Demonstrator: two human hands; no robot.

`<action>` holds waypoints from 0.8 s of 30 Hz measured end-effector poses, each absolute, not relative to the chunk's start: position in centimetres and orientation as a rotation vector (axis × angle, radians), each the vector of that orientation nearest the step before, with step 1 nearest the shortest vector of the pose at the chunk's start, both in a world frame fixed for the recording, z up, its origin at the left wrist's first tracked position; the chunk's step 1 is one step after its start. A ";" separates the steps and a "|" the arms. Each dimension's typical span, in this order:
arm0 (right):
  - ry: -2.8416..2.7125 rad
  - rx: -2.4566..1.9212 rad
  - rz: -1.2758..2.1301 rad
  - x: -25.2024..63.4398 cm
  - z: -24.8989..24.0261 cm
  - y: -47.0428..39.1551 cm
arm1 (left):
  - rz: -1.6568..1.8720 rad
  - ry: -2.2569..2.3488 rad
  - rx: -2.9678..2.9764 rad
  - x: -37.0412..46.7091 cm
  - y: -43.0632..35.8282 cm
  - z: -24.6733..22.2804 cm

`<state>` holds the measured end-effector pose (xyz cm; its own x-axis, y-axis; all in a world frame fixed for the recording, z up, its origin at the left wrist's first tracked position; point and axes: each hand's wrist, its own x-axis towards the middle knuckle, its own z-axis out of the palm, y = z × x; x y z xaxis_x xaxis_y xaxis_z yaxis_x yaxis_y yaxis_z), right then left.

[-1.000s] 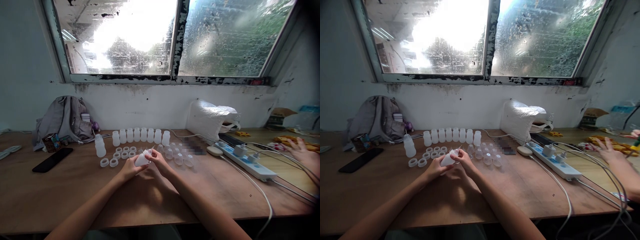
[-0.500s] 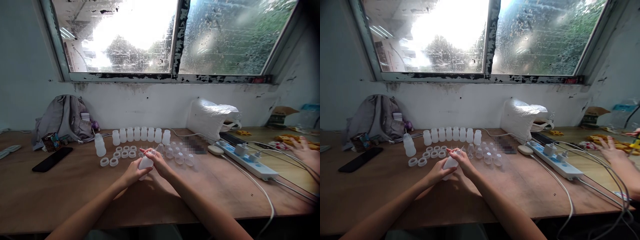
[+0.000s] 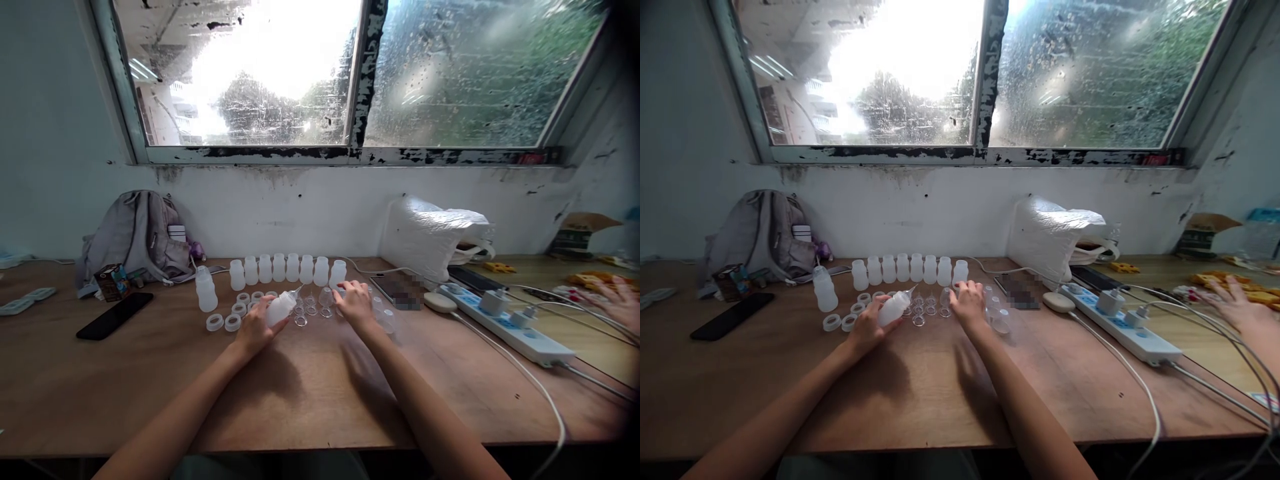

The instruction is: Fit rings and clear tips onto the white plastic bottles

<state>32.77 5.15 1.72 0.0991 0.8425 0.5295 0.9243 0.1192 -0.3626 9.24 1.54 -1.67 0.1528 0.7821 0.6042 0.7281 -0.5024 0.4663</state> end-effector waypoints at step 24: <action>-1.418 -1.128 0.579 32.5 2.2 5.1 | 1.250 1.457 2.568 9.0 1.8 -1.9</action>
